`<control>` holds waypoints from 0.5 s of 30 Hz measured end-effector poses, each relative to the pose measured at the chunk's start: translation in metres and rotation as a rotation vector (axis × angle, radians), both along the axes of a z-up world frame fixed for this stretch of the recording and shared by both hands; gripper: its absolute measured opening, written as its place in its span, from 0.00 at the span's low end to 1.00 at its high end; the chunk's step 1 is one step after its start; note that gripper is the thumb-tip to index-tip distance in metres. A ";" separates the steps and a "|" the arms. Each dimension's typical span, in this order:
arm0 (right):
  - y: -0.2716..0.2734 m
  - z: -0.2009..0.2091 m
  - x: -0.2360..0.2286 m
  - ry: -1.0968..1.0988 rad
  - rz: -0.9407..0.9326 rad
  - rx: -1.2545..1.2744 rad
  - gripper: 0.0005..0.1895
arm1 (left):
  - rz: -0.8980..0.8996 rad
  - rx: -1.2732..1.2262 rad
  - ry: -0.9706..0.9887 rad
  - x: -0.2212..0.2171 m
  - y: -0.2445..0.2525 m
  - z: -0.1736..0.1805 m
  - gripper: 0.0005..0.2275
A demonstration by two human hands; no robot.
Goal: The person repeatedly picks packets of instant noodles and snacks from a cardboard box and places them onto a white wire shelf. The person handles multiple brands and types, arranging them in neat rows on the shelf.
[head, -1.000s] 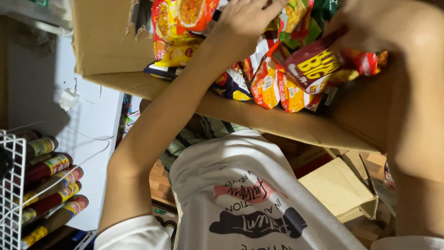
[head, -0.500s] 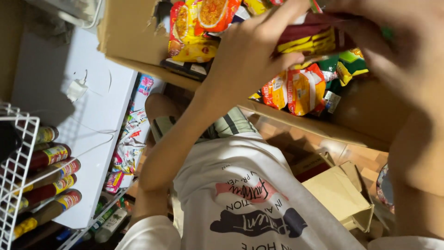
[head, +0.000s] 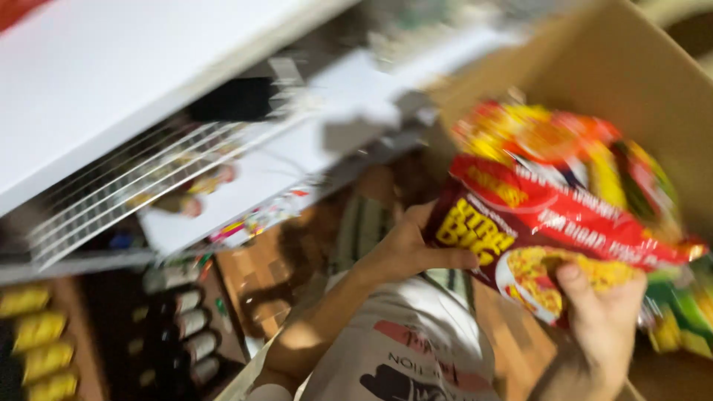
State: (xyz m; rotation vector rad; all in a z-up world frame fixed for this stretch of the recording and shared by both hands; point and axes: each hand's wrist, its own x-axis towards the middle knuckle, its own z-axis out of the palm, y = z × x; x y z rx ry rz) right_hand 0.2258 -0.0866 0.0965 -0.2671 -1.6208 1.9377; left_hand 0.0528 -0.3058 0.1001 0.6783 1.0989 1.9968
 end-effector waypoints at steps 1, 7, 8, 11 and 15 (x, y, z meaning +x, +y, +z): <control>-0.009 0.006 -0.014 0.020 0.064 0.000 0.33 | 0.064 0.000 0.020 -0.007 -0.016 -0.003 0.26; -0.054 0.012 -0.062 -0.246 0.221 0.032 0.20 | 0.262 -0.120 0.037 -0.009 -0.072 -0.013 0.36; -0.058 0.011 -0.065 -0.258 0.242 0.072 0.22 | 0.267 -0.176 0.051 -0.007 -0.075 -0.013 0.36; -0.080 0.030 -0.079 -0.288 0.247 0.119 0.28 | 0.318 -0.272 0.063 -0.009 -0.079 -0.008 0.34; -0.081 0.025 -0.071 -0.441 0.154 0.127 0.30 | 0.423 -0.315 0.014 -0.005 -0.066 -0.021 0.32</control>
